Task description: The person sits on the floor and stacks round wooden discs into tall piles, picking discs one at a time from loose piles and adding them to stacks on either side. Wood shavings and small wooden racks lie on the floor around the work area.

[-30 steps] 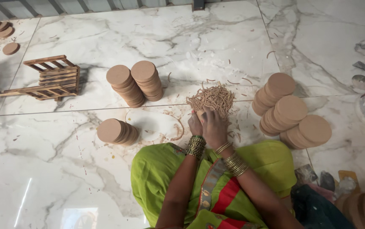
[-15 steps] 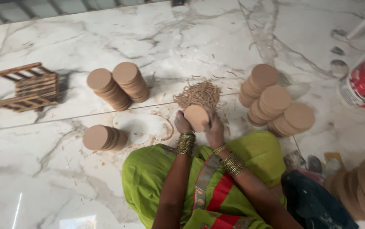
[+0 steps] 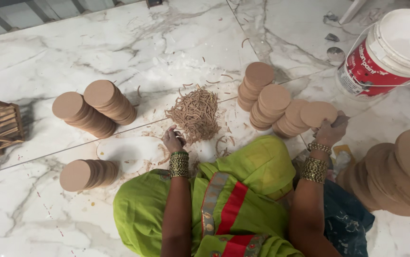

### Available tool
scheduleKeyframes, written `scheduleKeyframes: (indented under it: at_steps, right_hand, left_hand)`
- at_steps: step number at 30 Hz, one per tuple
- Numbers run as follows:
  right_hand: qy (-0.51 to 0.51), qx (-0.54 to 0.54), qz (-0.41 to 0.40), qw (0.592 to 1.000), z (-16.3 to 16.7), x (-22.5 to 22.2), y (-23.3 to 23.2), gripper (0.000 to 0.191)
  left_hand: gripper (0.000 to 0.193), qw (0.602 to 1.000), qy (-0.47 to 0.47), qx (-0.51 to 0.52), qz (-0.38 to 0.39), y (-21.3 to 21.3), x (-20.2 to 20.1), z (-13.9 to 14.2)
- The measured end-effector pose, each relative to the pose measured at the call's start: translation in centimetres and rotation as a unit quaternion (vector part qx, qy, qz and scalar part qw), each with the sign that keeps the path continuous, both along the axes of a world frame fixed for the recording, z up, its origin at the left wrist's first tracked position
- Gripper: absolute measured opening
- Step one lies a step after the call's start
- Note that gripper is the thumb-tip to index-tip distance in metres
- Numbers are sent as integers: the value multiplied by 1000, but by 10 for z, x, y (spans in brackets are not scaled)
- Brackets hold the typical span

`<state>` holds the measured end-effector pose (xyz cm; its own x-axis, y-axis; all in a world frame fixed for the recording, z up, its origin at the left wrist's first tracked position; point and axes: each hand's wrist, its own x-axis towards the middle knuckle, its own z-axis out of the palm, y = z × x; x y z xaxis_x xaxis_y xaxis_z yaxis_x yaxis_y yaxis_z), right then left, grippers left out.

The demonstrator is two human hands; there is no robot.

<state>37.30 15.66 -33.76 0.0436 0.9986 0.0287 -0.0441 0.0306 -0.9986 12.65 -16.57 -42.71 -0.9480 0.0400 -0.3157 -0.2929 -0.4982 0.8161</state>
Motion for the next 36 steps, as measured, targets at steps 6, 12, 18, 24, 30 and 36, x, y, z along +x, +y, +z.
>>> scheduleKeyframes:
  at_steps: [6, 12, 18, 24, 30, 36]
  right_hand:
    - [-360, 277, 32, 890, -20, 16, 32, 59]
    - [-376, 257, -20, 890, -40, 33, 54, 59]
    - [-307, 360, -1, 881, -35, 15, 41, 56]
    - [-134, 378, 170, 900, -53, -63, -26, 44]
    - [-238, 427, 272, 829, -75, -119, -114, 43]
    - [-216, 445, 327, 805, -73, -117, -139, 56]
  left_hand:
    - [26, 996, 37, -81, 8, 4, 5, 5]
    - [21, 980, 125, -154, 8, -43, -14, 28]
    - [20, 801, 221, -545, 112, -150, -35, 71]
    - [101, 607, -38, -789, 84, -237, -55, 102]
    - [128, 624, -112, -773, -23, -245, -54, 75]
    - [119, 601, -32, -783, 156, -236, -50, 65]
